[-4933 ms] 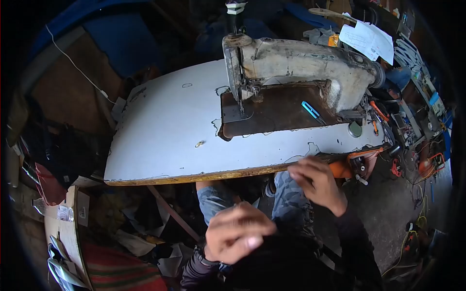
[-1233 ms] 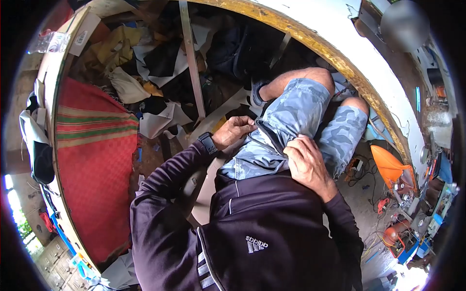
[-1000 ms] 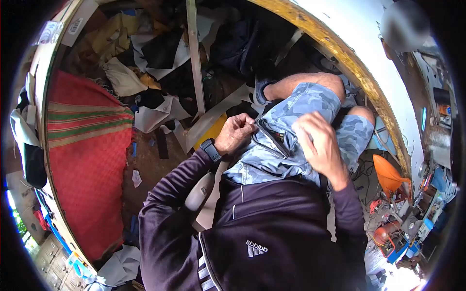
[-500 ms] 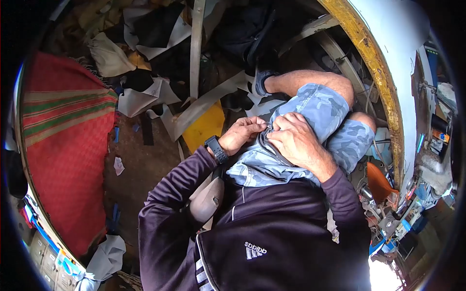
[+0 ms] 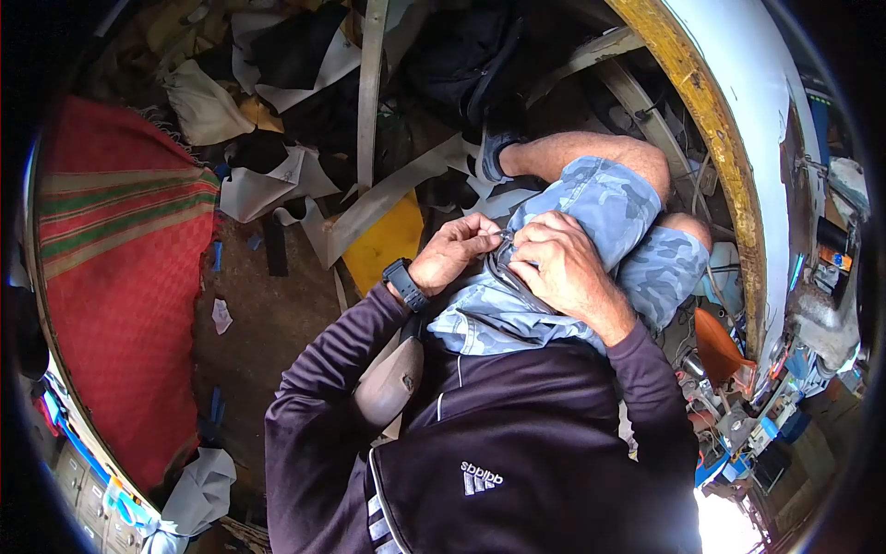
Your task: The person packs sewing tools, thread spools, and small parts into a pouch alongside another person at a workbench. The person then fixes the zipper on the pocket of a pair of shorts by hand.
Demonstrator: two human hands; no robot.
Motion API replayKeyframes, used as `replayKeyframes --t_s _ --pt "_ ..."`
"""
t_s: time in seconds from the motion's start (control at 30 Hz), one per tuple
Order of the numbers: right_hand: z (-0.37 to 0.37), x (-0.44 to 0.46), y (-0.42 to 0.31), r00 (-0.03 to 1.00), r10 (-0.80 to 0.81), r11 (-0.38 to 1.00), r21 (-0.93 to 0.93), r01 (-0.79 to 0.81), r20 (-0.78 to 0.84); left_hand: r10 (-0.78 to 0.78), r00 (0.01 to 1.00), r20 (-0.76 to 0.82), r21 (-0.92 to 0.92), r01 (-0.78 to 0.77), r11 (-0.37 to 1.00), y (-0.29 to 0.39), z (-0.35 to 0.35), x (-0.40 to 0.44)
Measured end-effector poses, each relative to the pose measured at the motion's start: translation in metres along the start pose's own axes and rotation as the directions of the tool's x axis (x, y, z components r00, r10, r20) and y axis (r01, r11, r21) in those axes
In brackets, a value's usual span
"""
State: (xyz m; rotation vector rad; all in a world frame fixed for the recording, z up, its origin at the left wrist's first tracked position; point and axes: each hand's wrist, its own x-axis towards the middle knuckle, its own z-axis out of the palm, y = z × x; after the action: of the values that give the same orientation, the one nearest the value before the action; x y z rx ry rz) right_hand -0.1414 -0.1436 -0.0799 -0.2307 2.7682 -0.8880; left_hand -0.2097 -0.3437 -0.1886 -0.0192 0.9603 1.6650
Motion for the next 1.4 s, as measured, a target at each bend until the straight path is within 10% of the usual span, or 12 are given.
replayKeyframes --t_s 0.47,1.17,1.4 --pt "0.008 0.031 0.006 0.97 0.215 0.956 -0.229 -0.185 0.116 0.056 0.998 -0.024 0.02 -0.056 0.998 -0.004 -0.007 -0.002" --pt "0.004 0.017 0.023 0.997 0.059 0.993 0.096 -0.063 0.044 0.185 0.982 0.041 0.209 -0.19 0.959 -0.006 -0.005 -0.006" --pt "0.007 0.015 0.027 0.998 0.048 0.994 0.092 -0.052 0.041 0.322 0.946 -0.036 0.654 -0.221 0.724 0.015 0.015 -0.01"
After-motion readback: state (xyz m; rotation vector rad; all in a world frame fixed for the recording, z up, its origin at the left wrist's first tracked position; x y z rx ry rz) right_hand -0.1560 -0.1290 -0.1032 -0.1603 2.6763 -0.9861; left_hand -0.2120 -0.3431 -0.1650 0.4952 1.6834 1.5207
